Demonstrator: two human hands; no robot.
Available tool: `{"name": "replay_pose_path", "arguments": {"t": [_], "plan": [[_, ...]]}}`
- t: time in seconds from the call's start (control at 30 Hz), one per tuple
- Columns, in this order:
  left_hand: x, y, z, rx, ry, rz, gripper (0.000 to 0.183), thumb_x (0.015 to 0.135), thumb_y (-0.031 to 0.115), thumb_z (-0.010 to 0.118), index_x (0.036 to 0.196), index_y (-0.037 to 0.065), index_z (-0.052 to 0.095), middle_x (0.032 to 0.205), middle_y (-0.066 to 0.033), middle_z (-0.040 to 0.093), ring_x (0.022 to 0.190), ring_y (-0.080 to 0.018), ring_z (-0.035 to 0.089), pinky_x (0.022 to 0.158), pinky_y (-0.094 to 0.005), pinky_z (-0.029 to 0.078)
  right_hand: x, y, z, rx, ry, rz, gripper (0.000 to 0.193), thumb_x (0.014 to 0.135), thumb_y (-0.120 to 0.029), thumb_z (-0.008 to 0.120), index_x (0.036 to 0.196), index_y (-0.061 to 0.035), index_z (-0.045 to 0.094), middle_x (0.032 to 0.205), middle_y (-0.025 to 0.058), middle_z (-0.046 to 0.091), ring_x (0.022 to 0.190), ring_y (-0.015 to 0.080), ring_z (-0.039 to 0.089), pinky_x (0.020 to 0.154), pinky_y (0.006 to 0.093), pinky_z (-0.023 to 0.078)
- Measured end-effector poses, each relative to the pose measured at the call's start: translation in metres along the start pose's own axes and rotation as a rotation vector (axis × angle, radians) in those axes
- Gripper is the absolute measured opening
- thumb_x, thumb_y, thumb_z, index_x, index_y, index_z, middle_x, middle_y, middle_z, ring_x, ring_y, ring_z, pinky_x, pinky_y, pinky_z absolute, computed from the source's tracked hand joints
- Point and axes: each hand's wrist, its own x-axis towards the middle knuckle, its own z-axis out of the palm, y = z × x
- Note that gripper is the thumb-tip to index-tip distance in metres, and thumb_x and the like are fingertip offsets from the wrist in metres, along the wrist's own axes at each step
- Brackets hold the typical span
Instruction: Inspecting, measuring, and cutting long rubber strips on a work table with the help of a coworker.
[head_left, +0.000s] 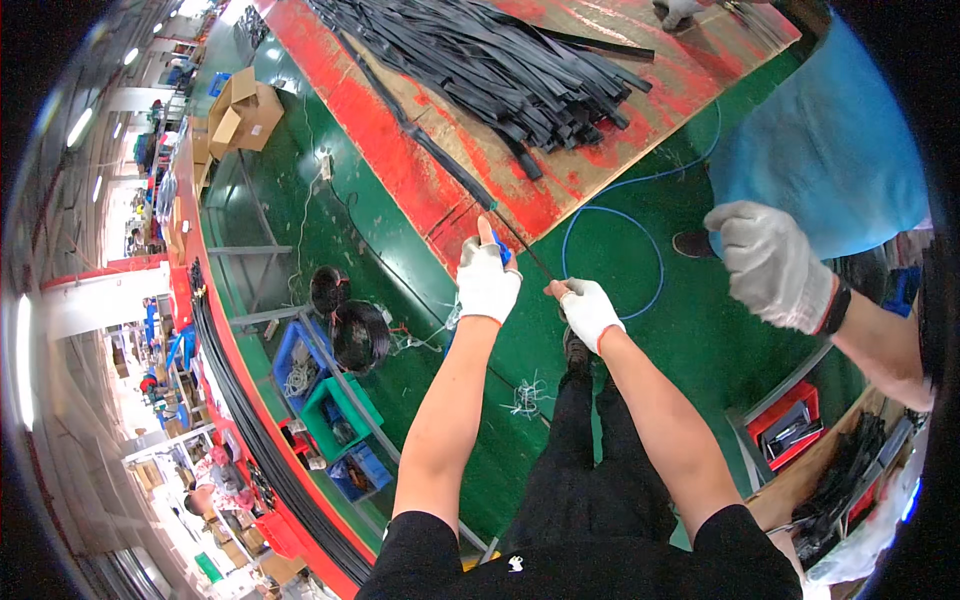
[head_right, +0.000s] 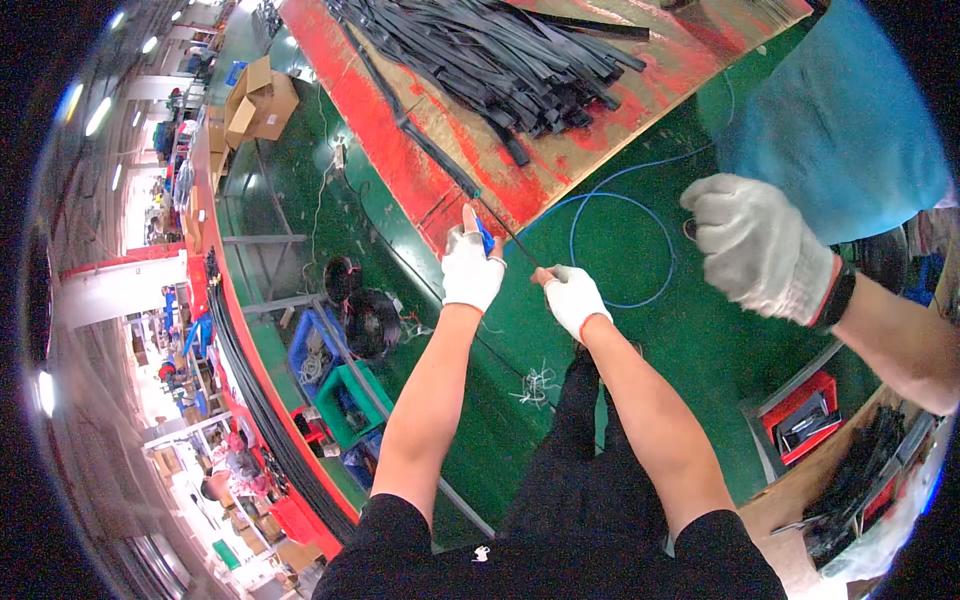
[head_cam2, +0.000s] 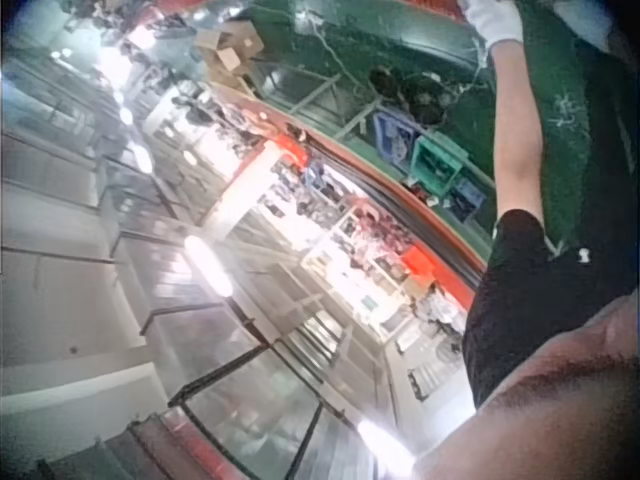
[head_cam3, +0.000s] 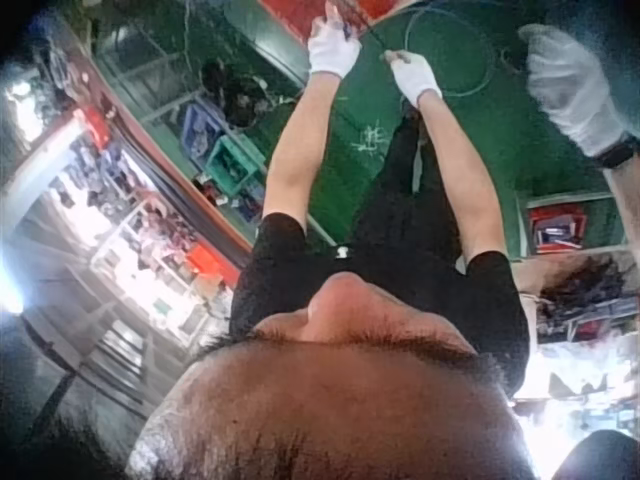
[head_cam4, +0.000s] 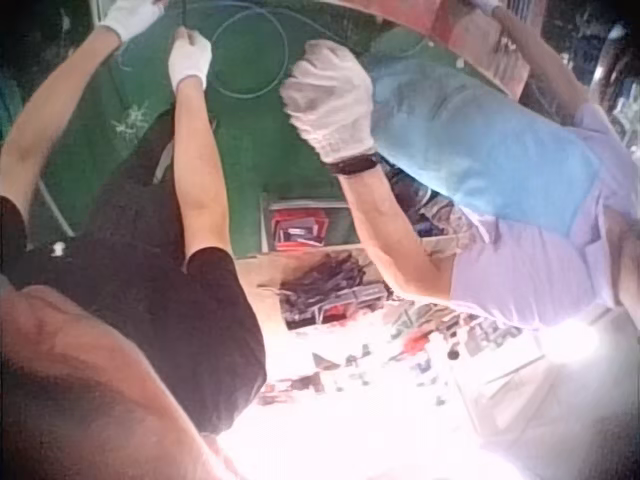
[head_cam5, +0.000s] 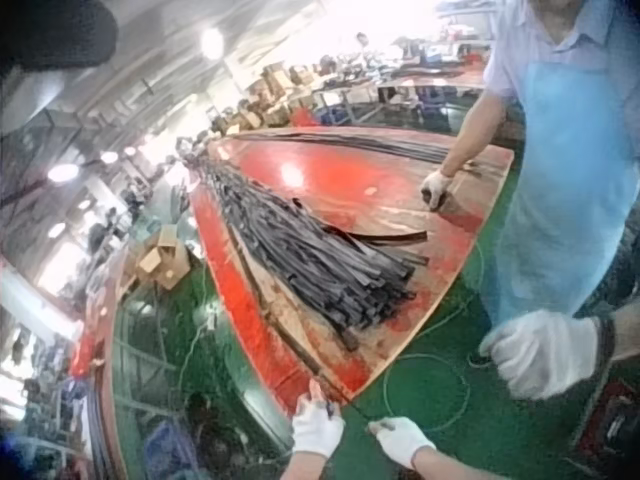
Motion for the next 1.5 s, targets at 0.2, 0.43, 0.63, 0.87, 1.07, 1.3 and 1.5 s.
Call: {"name": "replay_pose_path", "arguments": {"t": [0.2, 0.43, 0.63, 0.87, 1.07, 1.3, 1.5], "plan": [[0.005, 0.001, -0.002, -0.036, 0.018, 0.025, 0.095, 0.083, 0.018, 0.076, 0.162, -0.001, 0.026, 0.112, -0.0239, 0.065, 0.097, -0.0422, 0.067, 0.086, -0.0516, 0.055, 0.001, 0.003, 0.006, 0.070, 0.009, -0.017, 0.041, 0.105, -0.036, 0.058, 0.115, -0.0011, 0.077, 0.082, 0.0089, 0.071, 0.075, 0.0182, 0.064, 0.074, 0.0349, 0.050], [0.005, 0.000, -0.002, -0.003, -0.018, 0.010, 0.098, 0.082, 0.019, 0.077, 0.160, -0.009, 0.024, 0.109, -0.0237, 0.066, 0.098, -0.0409, 0.067, 0.088, -0.0508, 0.055, -0.003, -0.003, 0.006, 0.109, -0.013, 0.026, 0.040, 0.105, -0.036, 0.059, 0.114, -0.0014, 0.077, 0.075, 0.0054, 0.065, 0.069, 0.0147, 0.059, 0.066, 0.0337, 0.047], [0.008, 0.000, -0.002, 0.012, -0.015, 0.005, 0.098, 0.082, 0.019, 0.077, 0.161, -0.004, 0.024, 0.109, -0.0229, 0.067, 0.096, -0.0409, 0.068, 0.086, -0.0505, 0.056, -0.004, -0.004, 0.006, 0.087, -0.010, 0.029, 0.041, 0.105, -0.037, 0.059, 0.115, -0.0018, 0.077, 0.076, 0.0055, 0.066, 0.071, 0.0156, 0.060, 0.068, 0.0341, 0.047], [0.008, -0.007, 0.001, 0.020, -0.034, -0.035, 0.098, 0.084, 0.020, 0.076, 0.162, -0.003, 0.023, 0.108, -0.0228, 0.068, 0.096, -0.0409, 0.069, 0.086, -0.0504, 0.056, -0.002, 0.001, 0.015, 0.007, 0.001, -0.003, 0.045, 0.110, -0.039, 0.052, 0.117, -0.0007, 0.074, 0.077, 0.0004, 0.057, 0.071, 0.0106, 0.051, 0.065, 0.0313, 0.041], [0.021, 0.011, -0.002, 0.043, -0.025, 0.040, 0.097, 0.083, 0.022, 0.076, 0.159, -0.010, 0.024, 0.109, -0.0223, 0.067, 0.098, -0.0385, 0.068, 0.089, -0.0491, 0.055, 0.039, 0.065, 0.009, 0.341, -0.037, -0.291, 0.048, 0.110, -0.046, 0.049, 0.120, -0.0062, 0.073, 0.088, 0.0013, 0.059, 0.083, 0.0143, 0.055, 0.078, 0.0326, 0.045], [0.013, -0.004, 0.003, 0.099, -0.004, 0.008, 0.101, 0.083, 0.022, 0.077, 0.160, -0.010, 0.021, 0.109, -0.0231, 0.067, 0.097, -0.0378, 0.068, 0.088, -0.0489, 0.055, -0.028, -0.108, -0.048, -1.042, 0.100, -1.211, 0.009, 0.072, -0.029, 0.068, 0.070, -0.0196, 0.067, 0.082, 0.0008, 0.065, 0.093, 0.0186, 0.065, 0.083, 0.0308, 0.051], [0.021, 0.008, -0.004, 0.093, -0.045, -0.007, 0.101, 0.084, 0.023, 0.077, 0.161, -0.009, 0.020, 0.108, -0.0224, 0.067, 0.097, -0.0374, 0.068, 0.088, -0.0487, 0.055, -0.001, -0.003, 0.005, -0.007, -0.043, 0.034, 0.045, 0.109, -0.038, 0.052, 0.122, -0.0029, 0.076, 0.112, 0.0184, 0.077, 0.105, 0.0266, 0.070, 0.093, 0.0363, 0.051]]}}
